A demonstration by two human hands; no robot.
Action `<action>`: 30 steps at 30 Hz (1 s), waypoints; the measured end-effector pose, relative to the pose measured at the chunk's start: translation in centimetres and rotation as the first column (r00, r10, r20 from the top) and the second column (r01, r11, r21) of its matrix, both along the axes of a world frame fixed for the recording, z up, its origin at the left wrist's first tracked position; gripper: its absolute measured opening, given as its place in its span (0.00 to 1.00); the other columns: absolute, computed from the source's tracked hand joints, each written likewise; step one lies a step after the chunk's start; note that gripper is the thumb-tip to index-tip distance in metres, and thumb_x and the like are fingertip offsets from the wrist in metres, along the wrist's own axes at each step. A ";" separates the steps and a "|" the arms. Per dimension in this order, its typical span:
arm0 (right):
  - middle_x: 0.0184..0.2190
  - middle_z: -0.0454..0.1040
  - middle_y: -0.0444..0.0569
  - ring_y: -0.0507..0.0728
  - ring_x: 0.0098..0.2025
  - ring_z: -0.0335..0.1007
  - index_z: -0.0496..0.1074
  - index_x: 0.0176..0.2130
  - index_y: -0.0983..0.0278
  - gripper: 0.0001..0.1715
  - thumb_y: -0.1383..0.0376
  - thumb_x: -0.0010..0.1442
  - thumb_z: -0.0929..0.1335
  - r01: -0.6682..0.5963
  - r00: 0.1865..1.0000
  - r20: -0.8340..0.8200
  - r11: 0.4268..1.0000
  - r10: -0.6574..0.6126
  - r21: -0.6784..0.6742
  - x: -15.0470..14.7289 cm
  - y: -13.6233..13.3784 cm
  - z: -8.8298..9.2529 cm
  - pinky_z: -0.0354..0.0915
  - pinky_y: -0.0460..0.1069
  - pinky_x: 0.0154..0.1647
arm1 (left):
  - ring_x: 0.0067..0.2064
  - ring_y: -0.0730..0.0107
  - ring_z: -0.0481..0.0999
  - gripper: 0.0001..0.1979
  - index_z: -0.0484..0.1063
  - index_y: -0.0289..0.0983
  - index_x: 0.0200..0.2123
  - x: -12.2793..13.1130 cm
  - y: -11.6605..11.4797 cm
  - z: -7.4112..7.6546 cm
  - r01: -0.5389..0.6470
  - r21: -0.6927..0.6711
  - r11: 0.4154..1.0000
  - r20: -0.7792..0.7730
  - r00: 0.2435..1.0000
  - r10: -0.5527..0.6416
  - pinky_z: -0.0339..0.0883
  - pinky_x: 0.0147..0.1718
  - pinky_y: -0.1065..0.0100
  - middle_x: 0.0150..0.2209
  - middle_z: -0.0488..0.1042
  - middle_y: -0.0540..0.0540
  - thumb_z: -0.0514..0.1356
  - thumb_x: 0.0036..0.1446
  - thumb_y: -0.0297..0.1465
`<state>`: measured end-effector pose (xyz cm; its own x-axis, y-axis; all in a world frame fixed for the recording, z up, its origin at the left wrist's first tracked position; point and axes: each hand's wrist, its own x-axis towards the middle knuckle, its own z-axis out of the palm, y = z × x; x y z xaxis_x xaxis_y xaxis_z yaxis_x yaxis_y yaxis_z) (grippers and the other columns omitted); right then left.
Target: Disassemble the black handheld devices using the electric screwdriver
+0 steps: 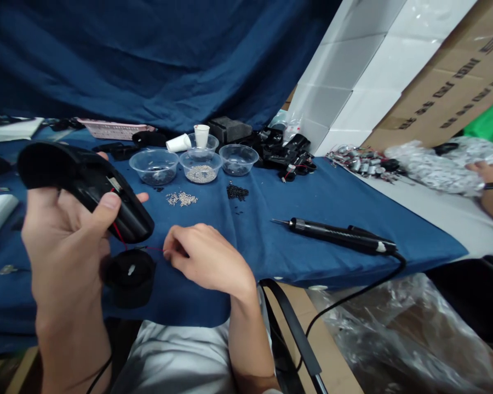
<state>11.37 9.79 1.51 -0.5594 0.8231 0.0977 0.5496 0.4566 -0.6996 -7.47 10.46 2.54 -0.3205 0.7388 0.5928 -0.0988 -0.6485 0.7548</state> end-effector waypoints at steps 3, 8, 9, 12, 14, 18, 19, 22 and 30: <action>0.34 0.83 0.42 0.51 0.34 0.78 0.79 0.40 0.62 0.06 0.73 0.68 0.72 0.178 0.931 -0.328 0.984 -0.159 0.028 -0.4 0.1 -0.5 0.69 0.47 0.38 | 0.54 0.59 0.89 0.41 0.73 0.40 0.67 -0.5 0.0 0.2 0.148 -0.114 0.982 0.097 0.986 -0.138 0.87 0.58 0.57 0.68 0.78 0.41 0.81 0.51 0.21; 0.34 0.85 0.44 0.51 0.32 0.81 0.83 0.39 0.62 0.06 0.62 0.65 0.78 0.265 0.623 -0.735 0.956 -0.269 -0.126 -0.5 0.7 -0.9 0.77 0.45 0.31 | 0.59 0.57 0.89 0.49 0.66 0.47 0.74 -1.2 0.0 -0.1 0.365 -0.253 0.896 0.208 0.925 -0.318 0.88 0.53 0.65 0.75 0.74 0.42 0.80 0.53 0.21; 0.36 0.86 0.45 0.52 0.33 0.82 0.82 0.39 0.62 0.07 0.61 0.65 0.79 0.266 0.579 -0.768 0.954 -0.274 -0.140 -0.5 0.8 -0.9 0.79 0.45 0.32 | 0.60 0.57 0.88 0.47 0.66 0.48 0.73 -1.1 0.0 -0.2 0.382 -0.258 0.887 0.215 0.918 -0.333 0.88 0.53 0.64 0.74 0.74 0.43 0.80 0.54 0.23; 0.37 0.87 0.47 0.53 0.35 0.83 0.79 0.41 0.61 0.11 0.57 0.67 0.78 0.292 0.466 -0.830 0.939 -0.306 -0.182 -0.7 0.8 -0.8 0.80 0.45 0.31 | 0.61 0.53 0.88 0.34 0.73 0.43 0.63 -0.3 0.2 -0.6 0.420 -0.316 0.851 0.171 0.907 -0.385 0.87 0.55 0.61 0.68 0.81 0.44 0.80 0.56 0.29; 0.33 0.85 0.46 0.52 0.32 0.82 0.77 0.42 0.61 0.12 0.56 0.68 0.77 0.343 0.412 -0.847 0.919 -0.335 -0.197 -0.8 0.8 -0.8 0.79 0.44 0.29 | 0.60 0.53 0.88 0.24 0.76 0.39 0.53 0.4 0.3 -0.8 0.401 -0.372 0.838 0.111 0.915 -0.388 0.85 0.57 0.64 0.59 0.86 0.42 0.79 0.58 0.34; 0.30 0.83 0.44 0.51 0.29 0.79 0.77 0.42 0.61 0.13 0.56 0.67 0.78 0.482 0.350 -0.864 0.860 -0.362 -0.165 -1.0 0.6 -0.5 0.76 0.43 0.28 | 0.43 0.57 0.91 0.22 0.76 0.37 0.43 1.3 0.2 -0.7 0.279 -0.443 0.852 0.008 0.952 -0.307 0.82 0.29 0.74 0.43 0.88 0.42 0.81 0.55 0.39; 0.30 0.82 0.43 0.51 0.28 0.79 0.77 0.42 0.61 0.12 0.57 0.67 0.77 0.504 0.348 -0.863 0.849 -0.367 -0.157 -0.9 0.6 -0.4 0.76 0.43 0.27 | 0.39 0.58 0.90 0.23 0.77 0.36 0.43 1.3 0.1 -0.6 0.264 -0.454 0.851 0.010 0.956 -0.292 0.79 0.24 0.74 0.41 0.88 0.42 0.81 0.53 0.40; 0.30 0.82 0.42 0.50 0.25 0.77 0.77 0.43 0.61 0.11 0.57 0.66 0.77 0.535 0.369 -0.850 0.834 -0.377 -0.137 -1.0 0.4 -0.2 0.75 0.44 0.25 | 0.31 0.62 0.88 0.26 0.80 0.33 0.43 1.5 -0.2 -0.1 0.251 -0.446 0.859 0.140 0.968 -0.211 0.82 0.23 0.71 0.38 0.87 0.43 0.83 0.50 0.42; 0.31 0.82 0.42 0.51 0.29 0.80 0.81 0.48 0.59 0.08 0.61 0.70 0.75 0.580 0.381 -0.855 0.811 -0.352 -0.076 -1.7 -0.6 0.0 0.78 0.46 0.30 | 0.38 0.60 0.91 0.20 0.85 0.35 0.40 2.8 -1.0 0.4 0.220 -0.329 0.918 0.370 0.925 -0.089 0.92 0.37 0.63 0.41 0.89 0.47 0.85 0.48 0.35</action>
<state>9.69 9.14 1.50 0.3344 0.8190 0.4663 -0.0299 0.5038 -0.8633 -4.69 9.43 2.98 -0.3180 0.9356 0.1531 -0.4684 -0.2955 0.8326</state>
